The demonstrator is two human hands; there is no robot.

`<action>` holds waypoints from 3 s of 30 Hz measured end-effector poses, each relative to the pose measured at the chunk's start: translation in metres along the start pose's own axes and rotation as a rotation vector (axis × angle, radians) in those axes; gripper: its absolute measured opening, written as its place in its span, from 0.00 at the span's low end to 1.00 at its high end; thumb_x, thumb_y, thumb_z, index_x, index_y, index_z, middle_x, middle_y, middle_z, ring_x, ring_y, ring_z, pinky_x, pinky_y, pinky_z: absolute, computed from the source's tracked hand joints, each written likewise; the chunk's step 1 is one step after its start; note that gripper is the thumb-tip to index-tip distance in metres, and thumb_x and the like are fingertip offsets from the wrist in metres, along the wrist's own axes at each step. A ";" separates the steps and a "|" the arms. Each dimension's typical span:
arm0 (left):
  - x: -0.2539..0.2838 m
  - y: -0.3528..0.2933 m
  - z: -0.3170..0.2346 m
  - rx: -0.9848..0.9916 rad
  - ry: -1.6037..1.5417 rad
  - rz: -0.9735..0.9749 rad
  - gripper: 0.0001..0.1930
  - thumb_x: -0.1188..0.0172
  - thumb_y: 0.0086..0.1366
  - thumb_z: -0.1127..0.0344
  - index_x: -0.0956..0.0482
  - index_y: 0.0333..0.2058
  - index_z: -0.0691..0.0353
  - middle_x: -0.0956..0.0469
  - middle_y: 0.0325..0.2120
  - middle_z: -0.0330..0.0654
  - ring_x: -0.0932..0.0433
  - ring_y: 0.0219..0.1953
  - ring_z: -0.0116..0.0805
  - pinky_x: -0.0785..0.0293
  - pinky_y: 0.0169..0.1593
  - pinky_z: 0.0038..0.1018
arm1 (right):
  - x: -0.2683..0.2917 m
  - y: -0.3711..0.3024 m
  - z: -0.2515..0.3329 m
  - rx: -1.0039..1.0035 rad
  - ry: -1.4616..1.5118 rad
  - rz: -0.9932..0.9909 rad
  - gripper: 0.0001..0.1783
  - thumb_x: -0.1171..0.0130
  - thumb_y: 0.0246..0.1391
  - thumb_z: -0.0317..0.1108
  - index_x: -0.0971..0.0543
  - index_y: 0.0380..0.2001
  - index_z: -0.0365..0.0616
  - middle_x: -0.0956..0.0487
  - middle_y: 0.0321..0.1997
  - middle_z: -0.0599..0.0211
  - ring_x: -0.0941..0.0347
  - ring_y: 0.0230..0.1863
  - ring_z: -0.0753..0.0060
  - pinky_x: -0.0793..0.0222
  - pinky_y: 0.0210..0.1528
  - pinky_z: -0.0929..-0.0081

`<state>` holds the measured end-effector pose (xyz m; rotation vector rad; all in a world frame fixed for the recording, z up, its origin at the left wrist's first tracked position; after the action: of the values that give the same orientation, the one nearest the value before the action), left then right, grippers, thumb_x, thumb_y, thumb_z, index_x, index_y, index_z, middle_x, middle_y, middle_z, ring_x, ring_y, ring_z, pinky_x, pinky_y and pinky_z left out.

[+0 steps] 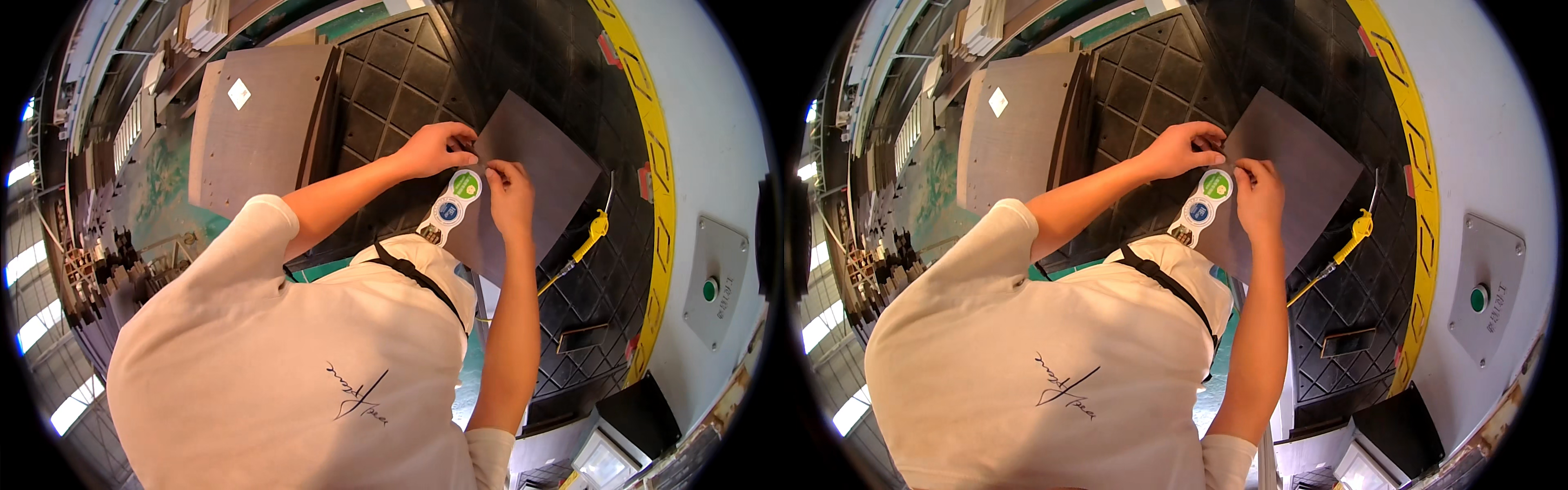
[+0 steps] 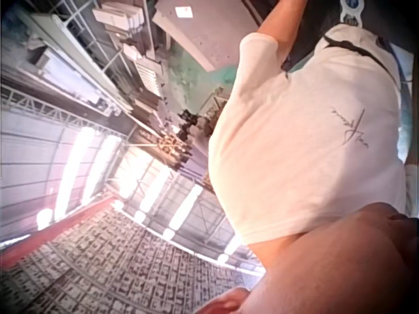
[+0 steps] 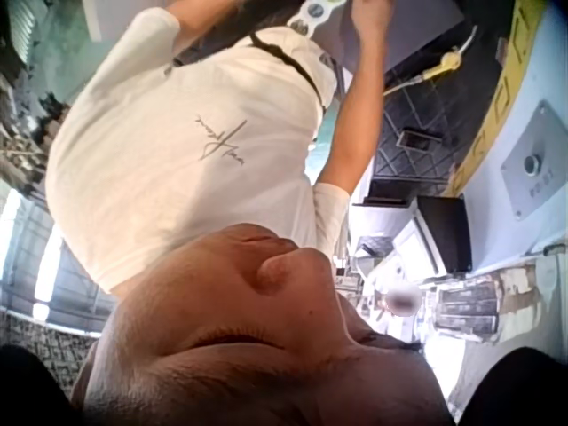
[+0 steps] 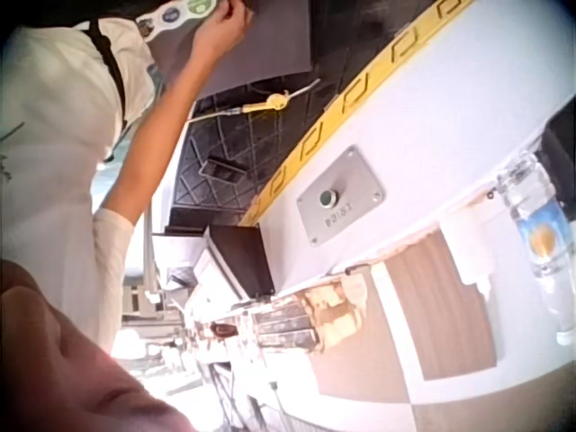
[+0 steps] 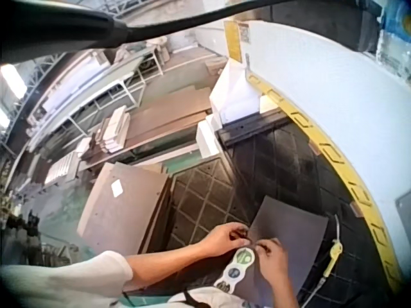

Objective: The person cleans a stack of grey rectangular panels using a yellow air blower, a white cloth, and a water bottle. They wipe the surface of each panel, spray it with water, and scrub it with a brush before moving to the next one.

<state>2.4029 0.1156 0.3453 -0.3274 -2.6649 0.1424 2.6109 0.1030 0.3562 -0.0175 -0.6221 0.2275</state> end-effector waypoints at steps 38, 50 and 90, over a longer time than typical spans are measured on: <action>-0.004 -0.010 0.006 -0.011 0.189 -0.010 0.10 0.31 0.65 0.61 0.13 0.39 0.61 0.14 0.33 0.48 0.15 0.39 0.50 0.21 0.43 0.39 | -0.006 0.000 0.006 0.267 -0.300 -0.012 0.07 0.34 0.55 0.27 0.13 0.38 0.44 0.21 0.38 0.65 0.25 0.45 0.55 0.26 0.48 0.60; -0.010 -0.018 0.005 -0.071 0.239 -0.018 0.08 0.32 0.66 0.62 0.14 0.37 0.60 0.14 0.32 0.49 0.15 0.37 0.52 0.21 0.41 0.41 | -0.014 -0.026 0.003 0.203 -0.237 -0.112 0.10 0.33 0.54 0.27 0.13 0.40 0.44 0.24 0.37 0.64 0.26 0.44 0.55 0.26 0.48 0.58; -0.032 -0.061 0.005 0.054 0.120 -0.258 0.07 0.32 0.66 0.66 0.14 0.39 0.63 0.18 0.31 0.50 0.18 0.35 0.49 0.21 0.38 0.37 | -0.003 -0.005 0.005 0.385 -0.201 0.080 0.12 0.33 0.48 0.20 0.13 0.37 0.43 0.26 0.35 0.63 0.27 0.42 0.55 0.25 0.46 0.59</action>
<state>2.4163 0.0481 0.3363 0.0259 -2.5512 0.1099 2.6064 0.0971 0.3588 0.3552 -0.7697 0.4269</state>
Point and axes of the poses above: each hand's wrist, its own y-axis towards the middle knuckle, its own x-axis out of the back of the hand, z = x × y, the point moved 3 cm from there along y, towards the middle knuckle
